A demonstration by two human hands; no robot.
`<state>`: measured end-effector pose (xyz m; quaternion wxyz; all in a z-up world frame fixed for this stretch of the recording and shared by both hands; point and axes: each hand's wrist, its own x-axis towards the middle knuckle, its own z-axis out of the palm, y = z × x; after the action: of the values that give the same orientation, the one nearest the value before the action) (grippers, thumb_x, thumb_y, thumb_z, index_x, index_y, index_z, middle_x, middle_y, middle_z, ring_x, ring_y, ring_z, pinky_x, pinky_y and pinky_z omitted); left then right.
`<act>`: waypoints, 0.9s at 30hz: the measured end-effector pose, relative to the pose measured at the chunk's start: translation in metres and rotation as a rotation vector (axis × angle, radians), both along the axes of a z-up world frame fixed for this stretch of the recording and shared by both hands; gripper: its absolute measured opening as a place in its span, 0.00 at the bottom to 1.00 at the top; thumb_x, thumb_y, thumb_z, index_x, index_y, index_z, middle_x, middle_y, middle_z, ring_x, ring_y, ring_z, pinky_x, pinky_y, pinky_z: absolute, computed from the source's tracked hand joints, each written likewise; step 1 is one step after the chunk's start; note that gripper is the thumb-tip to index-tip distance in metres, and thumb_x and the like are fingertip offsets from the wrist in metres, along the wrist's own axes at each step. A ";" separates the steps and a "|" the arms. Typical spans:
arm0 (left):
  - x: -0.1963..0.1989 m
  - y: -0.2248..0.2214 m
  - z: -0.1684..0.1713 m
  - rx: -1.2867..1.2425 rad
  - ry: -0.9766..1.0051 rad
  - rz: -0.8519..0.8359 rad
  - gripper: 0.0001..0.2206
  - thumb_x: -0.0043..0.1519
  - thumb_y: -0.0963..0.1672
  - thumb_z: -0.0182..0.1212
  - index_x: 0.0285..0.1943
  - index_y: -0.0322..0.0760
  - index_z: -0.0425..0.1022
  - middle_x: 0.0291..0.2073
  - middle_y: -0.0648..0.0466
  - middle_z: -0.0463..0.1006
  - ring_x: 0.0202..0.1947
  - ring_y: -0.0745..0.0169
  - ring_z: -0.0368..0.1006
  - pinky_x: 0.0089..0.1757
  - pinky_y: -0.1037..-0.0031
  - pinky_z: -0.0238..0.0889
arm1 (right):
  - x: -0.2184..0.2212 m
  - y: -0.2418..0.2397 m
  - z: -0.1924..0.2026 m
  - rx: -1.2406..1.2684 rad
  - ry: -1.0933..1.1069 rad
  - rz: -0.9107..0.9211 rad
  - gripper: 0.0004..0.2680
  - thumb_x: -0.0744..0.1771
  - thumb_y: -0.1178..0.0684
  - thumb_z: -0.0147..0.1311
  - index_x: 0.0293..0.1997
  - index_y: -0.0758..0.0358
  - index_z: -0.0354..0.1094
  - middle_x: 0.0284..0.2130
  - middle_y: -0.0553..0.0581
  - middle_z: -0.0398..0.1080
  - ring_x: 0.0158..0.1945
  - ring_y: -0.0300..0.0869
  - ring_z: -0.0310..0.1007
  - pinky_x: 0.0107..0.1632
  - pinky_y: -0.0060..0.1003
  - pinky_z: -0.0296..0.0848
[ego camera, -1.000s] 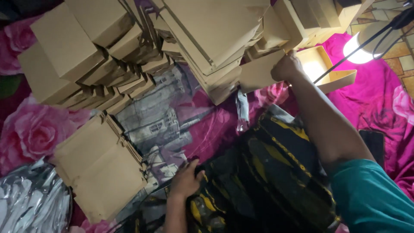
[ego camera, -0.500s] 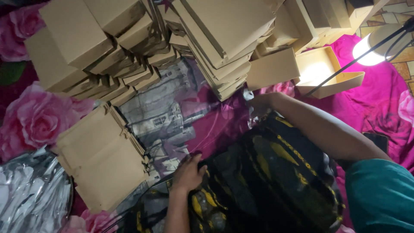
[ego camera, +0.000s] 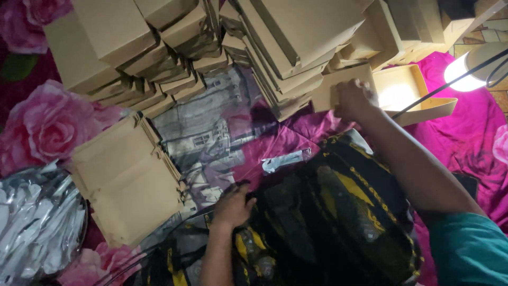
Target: Fold cardboard boxes and place plastic-wrapped packets and utensils inside them.
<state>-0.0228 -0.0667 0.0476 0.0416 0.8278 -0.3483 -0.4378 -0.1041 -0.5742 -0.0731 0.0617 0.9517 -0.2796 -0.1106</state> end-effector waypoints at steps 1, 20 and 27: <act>-0.002 0.001 0.000 0.001 0.004 0.004 0.26 0.69 0.54 0.49 0.74 0.43 0.60 0.68 0.40 0.67 0.74 0.38 0.55 0.68 0.47 0.51 | -0.008 0.018 0.022 0.001 0.004 0.004 0.28 0.56 0.32 0.64 0.60 0.44 0.67 0.46 0.64 0.66 0.46 0.66 0.76 0.45 0.64 0.69; -0.003 0.007 0.012 -0.107 -0.067 0.097 0.18 0.69 0.51 0.50 0.62 0.39 0.67 0.65 0.41 0.67 0.69 0.35 0.59 0.61 0.40 0.54 | -0.019 0.113 0.188 0.642 0.342 0.283 0.16 0.64 0.43 0.46 0.53 0.51 0.75 0.52 0.63 0.77 0.56 0.57 0.76 0.62 0.53 0.72; 0.044 0.067 0.101 -0.100 -0.419 0.311 0.12 0.65 0.48 0.58 0.53 0.41 0.70 0.49 0.43 0.76 0.49 0.33 0.76 0.43 0.38 0.69 | -0.029 0.267 0.300 0.753 0.223 0.705 0.21 0.66 0.35 0.49 0.67 0.40 0.63 0.63 0.49 0.70 0.56 0.44 0.80 0.59 0.46 0.77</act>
<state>0.0208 0.0007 0.1481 0.0761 0.9409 -0.2390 -0.2275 -0.1333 -0.3067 0.2272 -0.2217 0.9267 0.1246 -0.2766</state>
